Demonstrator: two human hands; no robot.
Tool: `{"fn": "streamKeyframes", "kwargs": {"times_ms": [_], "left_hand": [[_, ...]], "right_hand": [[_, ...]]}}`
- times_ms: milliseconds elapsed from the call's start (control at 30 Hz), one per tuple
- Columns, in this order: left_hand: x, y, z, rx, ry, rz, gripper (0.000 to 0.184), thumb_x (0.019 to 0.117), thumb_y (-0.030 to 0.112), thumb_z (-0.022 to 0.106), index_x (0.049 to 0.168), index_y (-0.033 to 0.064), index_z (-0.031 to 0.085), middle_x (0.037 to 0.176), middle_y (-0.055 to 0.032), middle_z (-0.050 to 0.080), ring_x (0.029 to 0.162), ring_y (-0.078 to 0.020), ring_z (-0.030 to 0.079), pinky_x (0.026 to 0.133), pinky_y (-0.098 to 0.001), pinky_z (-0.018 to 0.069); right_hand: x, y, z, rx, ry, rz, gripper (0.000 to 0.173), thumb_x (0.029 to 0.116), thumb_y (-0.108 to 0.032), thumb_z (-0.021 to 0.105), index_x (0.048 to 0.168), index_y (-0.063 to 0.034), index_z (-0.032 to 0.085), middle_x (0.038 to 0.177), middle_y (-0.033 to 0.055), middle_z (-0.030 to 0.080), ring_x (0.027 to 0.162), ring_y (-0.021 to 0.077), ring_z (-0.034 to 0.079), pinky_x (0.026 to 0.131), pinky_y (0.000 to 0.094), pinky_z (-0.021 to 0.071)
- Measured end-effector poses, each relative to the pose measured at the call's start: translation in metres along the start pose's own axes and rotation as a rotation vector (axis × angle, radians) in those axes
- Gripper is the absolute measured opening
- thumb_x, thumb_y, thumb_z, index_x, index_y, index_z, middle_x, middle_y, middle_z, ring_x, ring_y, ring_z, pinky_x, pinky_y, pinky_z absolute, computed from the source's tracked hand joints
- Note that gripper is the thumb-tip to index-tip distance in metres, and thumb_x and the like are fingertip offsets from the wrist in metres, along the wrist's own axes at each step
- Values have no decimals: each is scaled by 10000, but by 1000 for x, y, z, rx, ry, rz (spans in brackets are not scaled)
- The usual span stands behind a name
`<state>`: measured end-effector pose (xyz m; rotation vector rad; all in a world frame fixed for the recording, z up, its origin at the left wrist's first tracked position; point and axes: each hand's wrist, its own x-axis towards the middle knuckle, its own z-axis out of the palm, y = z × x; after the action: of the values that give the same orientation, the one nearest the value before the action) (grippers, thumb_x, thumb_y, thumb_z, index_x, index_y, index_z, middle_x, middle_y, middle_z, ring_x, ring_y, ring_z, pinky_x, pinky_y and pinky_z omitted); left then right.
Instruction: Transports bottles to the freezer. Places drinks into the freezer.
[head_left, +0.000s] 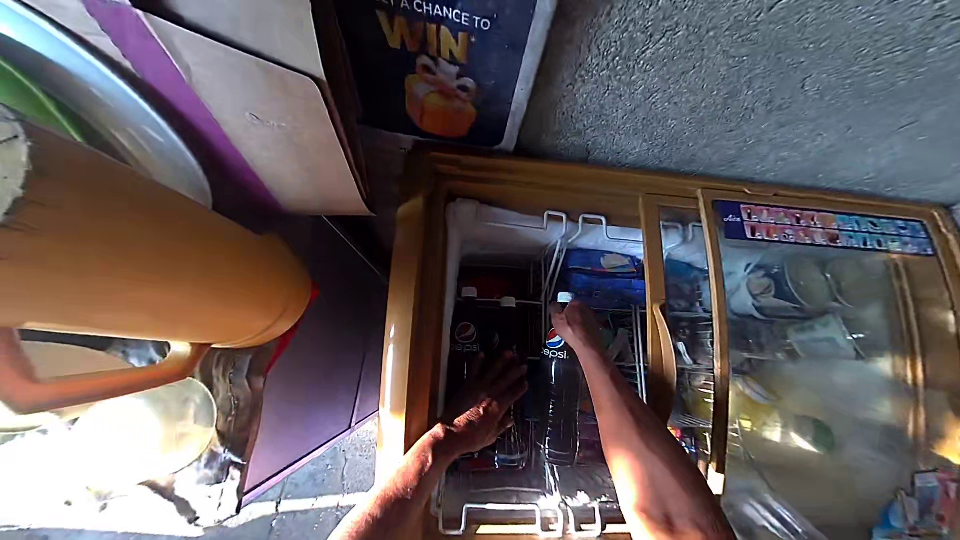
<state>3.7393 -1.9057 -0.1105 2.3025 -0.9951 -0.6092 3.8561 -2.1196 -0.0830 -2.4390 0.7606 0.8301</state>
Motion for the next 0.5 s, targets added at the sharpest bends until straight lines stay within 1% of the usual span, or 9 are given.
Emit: {"fn": "streamKeyframes", "kwargs": {"times_ms": [67,100,200,267,333,433,500], "left_hand": [[1,-1,4,5,26,-2,587,907,275,748,1455,147,584,1633,-16,406,1573,-309,203,1204,-698,87],[1,-1,4,10,23,-4,586,909,282,745,1456,149,583,1636,-12,401,1575,-306,194,1205,-697,84],[2,1,2,10,-10,-13,568,931,292,718,1462,147,576,1642,-11,391,1580,-300,175,1209,-690,66],[2,2,1,-2,-30,-21,562,943,296,704,1468,145,568,1649,-10,378,1583,-297,161,1211,-686,51],[2,0,3,7,-17,-15,555,949,312,691,1467,153,570,1649,-3,378,1583,-298,165,1207,-691,55],[3,2,3,-8,-20,-35,543,964,325,670,1471,157,569,1653,1,372,1585,-288,157,1211,-684,41],[3,5,0,-32,-9,-52,523,981,341,642,1459,139,580,1641,-12,393,1580,-285,181,1224,-657,62]], "right_hand": [[6,-4,3,19,-21,-13,489,1086,-349,461,1260,81,616,1317,263,626,1283,352,590,1074,513,450],[8,-5,5,15,-40,-17,499,1089,-355,452,1278,81,607,1334,263,617,1296,352,582,1080,513,446],[12,-8,9,-14,-97,-5,576,1093,-429,426,1316,78,582,1373,261,595,1324,355,562,1091,515,439],[13,-7,11,-7,-96,2,609,1083,-469,441,1318,75,580,1362,260,601,1310,356,573,1082,521,445],[15,-5,12,31,-78,-3,623,1068,-485,476,1332,72,568,1344,259,610,1297,360,580,1076,525,446],[8,2,12,105,-49,-44,599,1056,-444,534,1375,63,540,1355,261,605,1308,359,570,1101,511,429],[-8,11,7,171,-15,-113,581,1056,-385,558,1444,43,493,1401,251,580,1337,348,548,1131,490,406]]}}
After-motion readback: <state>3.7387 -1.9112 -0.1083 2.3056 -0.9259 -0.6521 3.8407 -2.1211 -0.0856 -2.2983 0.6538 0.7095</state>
